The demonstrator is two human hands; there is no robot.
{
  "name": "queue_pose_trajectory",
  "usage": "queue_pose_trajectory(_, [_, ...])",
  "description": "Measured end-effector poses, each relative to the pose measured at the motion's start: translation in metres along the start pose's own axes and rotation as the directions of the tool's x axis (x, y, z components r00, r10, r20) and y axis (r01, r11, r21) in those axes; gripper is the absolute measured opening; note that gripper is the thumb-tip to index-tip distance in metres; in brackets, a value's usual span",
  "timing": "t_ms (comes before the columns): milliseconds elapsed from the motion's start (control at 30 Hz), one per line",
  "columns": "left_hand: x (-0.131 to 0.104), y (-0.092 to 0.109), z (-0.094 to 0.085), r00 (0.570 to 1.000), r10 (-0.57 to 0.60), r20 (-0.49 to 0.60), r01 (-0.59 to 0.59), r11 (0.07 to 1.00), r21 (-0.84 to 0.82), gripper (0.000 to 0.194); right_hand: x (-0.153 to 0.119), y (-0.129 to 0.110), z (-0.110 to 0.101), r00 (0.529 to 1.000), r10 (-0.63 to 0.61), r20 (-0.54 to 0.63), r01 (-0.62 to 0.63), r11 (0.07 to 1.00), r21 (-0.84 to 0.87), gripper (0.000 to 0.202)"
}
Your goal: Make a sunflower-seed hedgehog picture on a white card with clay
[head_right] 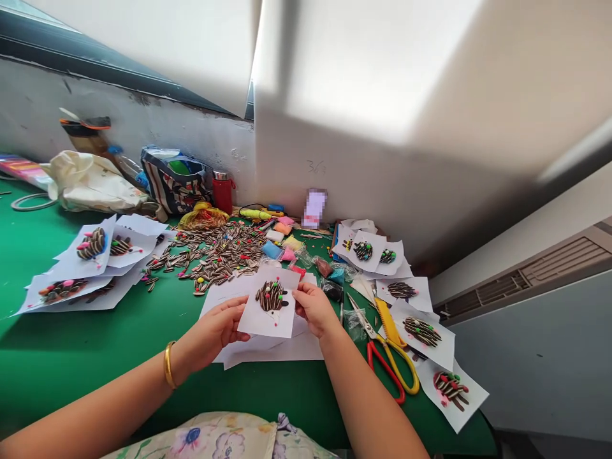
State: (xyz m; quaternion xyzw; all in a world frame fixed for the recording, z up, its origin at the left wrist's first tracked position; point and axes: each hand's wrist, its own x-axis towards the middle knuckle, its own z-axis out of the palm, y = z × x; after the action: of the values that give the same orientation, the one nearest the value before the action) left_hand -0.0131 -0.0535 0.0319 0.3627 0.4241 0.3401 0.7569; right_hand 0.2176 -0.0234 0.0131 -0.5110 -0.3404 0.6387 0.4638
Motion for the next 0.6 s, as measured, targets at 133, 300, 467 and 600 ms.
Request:
queue_pose_trajectory(133, [0.009, 0.001, 0.015, 0.999, 0.015, 0.042, -0.015, 1.000, 0.004, 0.045, -0.011, -0.004, -0.007, 1.000, 0.006, -0.019, -0.005, 0.999, 0.037, 0.037])
queue_pose_trajectory(300, [0.020, 0.001, 0.029, 0.996, 0.010, 0.090, -0.013, 0.999, 0.033, 0.045, -0.024, -0.002, -0.026, 0.999, 0.024, -0.035, -0.022, 0.999, 0.048, 0.032])
queue_pose_trajectory(467, [0.025, -0.001, 0.043, 0.989, -0.031, 0.148, 0.026, 0.999, 0.035, 0.046, -0.037, -0.002, -0.044, 0.998, 0.012, -0.057, -0.007, 0.996, 0.093, 0.030])
queue_pose_trajectory(600, [0.026, -0.002, 0.047, 0.984, -0.074, 0.161, 0.072, 0.997, 0.012, 0.051, -0.040, -0.006, -0.057, 0.992, 0.047, -0.119, -0.026, 0.985, 0.172, 0.030])
